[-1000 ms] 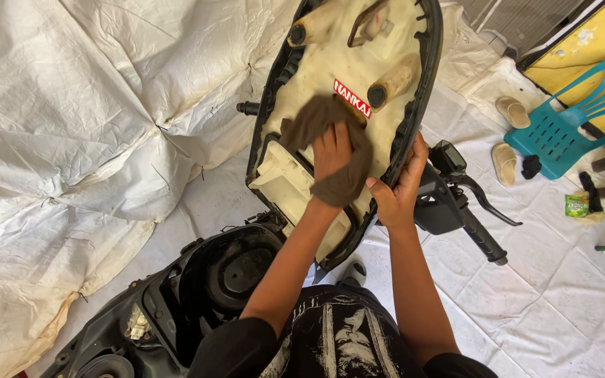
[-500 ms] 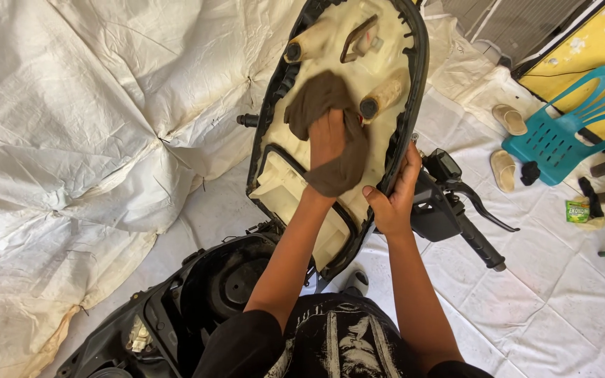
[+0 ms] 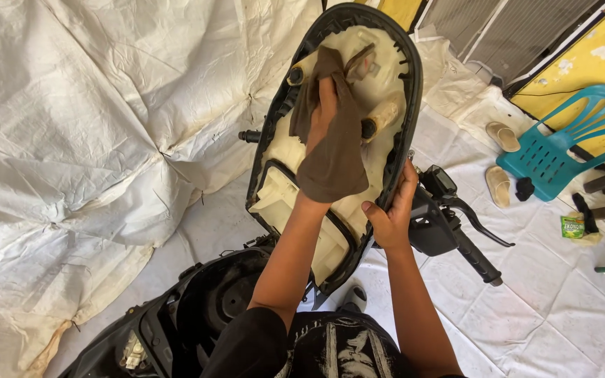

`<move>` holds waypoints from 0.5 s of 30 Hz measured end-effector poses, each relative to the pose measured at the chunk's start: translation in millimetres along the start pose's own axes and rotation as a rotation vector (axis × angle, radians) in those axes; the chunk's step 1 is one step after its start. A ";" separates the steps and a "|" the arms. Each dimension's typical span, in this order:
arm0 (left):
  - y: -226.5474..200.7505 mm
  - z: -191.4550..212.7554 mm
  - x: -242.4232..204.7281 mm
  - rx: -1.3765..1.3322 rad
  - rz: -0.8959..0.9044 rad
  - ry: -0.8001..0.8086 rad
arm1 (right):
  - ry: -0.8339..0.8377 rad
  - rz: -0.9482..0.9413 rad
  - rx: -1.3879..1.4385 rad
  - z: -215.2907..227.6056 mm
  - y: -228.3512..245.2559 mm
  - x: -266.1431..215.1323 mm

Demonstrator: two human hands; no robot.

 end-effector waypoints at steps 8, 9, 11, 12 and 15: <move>-56.9 7.2 30.1 0.469 -0.631 0.019 | -0.003 0.009 -0.009 9.9 -11.5 -1.8; -46.8 1.8 38.2 0.472 -0.635 0.013 | 0.002 0.012 -0.005 6.5 -9.8 1.1; -28.3 -6.6 51.2 0.300 -0.668 -0.020 | 0.002 0.009 0.022 1.6 -6.4 3.4; -23.5 -8.1 49.3 0.302 -0.667 -0.022 | 0.004 0.008 0.023 0.9 -4.7 3.4; -11.0 -7.8 48.2 0.159 -0.255 0.019 | 0.002 0.008 -0.007 -0.1 1.3 2.9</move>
Point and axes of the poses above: each hand's wrist, its own x-axis towards the middle knuckle, its own z-axis out of the back of the hand, y = z × x, the point moved 3 cm from there along x, towards the middle knuckle, and after that the axes turned 14 degrees about -y, right-handed, at the moved point
